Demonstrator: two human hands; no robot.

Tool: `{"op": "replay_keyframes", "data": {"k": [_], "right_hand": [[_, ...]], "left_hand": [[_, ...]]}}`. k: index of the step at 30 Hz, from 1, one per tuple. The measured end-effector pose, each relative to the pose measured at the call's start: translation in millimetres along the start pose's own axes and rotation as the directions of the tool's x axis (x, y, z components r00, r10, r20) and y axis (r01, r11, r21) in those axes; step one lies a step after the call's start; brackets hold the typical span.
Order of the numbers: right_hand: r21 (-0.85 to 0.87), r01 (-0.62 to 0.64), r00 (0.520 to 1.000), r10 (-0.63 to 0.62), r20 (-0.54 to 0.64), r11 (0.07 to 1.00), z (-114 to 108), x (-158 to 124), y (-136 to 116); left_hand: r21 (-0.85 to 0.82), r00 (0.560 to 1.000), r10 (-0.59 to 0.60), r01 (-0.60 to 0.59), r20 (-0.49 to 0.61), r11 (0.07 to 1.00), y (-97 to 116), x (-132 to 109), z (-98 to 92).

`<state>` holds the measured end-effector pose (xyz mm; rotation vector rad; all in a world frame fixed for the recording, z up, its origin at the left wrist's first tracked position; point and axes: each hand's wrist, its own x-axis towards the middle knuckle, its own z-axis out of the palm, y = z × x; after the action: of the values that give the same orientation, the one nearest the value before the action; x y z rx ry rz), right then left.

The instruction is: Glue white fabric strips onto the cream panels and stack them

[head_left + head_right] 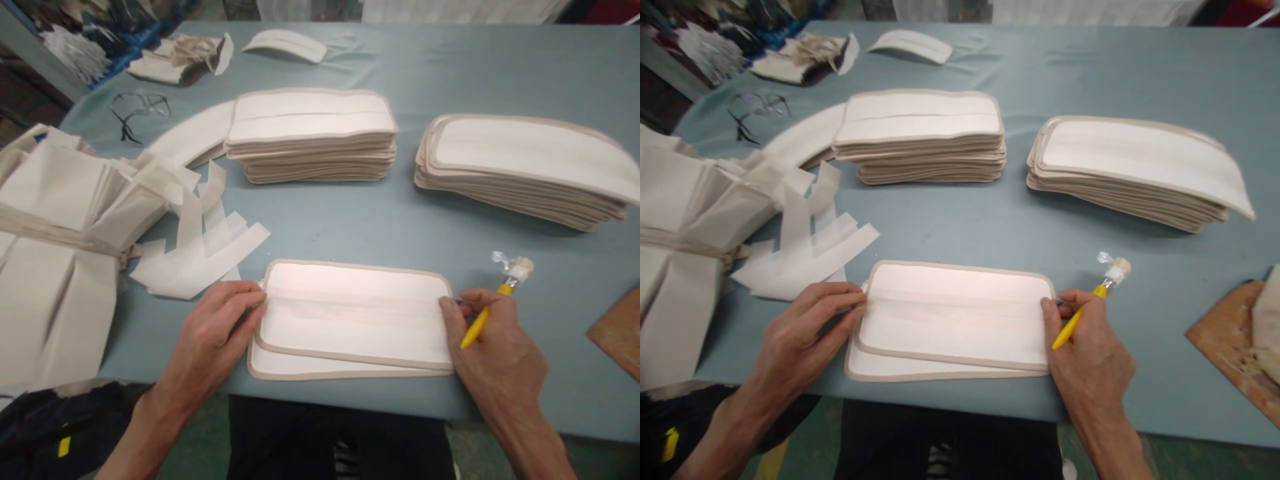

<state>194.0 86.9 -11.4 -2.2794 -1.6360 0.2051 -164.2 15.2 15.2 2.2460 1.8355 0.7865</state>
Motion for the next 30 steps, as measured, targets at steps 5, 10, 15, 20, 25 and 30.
{"op": "replay_keyframes", "data": {"k": [5, 10, 15, 20, 25, 30], "right_hand": [[-0.002, 0.005, 1.000, -0.005, -0.009, 1.000, -1, 0, -1], [0.013, 0.037, 0.999, -0.037, -0.029, 0.999, 0, -1, 0], [0.036, 0.053, 0.997, -0.051, -0.050, 0.998, 1, -1, 0], [0.083, 0.072, 0.996, -0.068, -0.056, 0.994, 1, -1, 0], [0.131, 0.095, 0.994, -0.086, -0.074, 0.987, 4, -2, 1], [0.172, 0.100, 0.994, -0.089, -0.068, 0.980, 6, -1, 2]], "left_hand": [[-0.041, 0.990, 0.113, -0.110, 0.079, 0.993, 2, 18, 6.1], [-0.002, 0.975, 0.200, -0.201, 0.092, 0.980, 0, 22, 13.8], [0.038, 0.953, 0.278, -0.284, 0.122, 0.958, 14, 28, 23.2], [0.012, 0.950, 0.290, -0.293, 0.111, 0.956, 28, 39, 32.0], [-0.072, 0.941, 0.317, -0.310, 0.116, 0.948, 44, 50, 44.7], [-0.116, 0.915, 0.370, -0.355, 0.161, 0.928, 68, 62, 57.1]]}}
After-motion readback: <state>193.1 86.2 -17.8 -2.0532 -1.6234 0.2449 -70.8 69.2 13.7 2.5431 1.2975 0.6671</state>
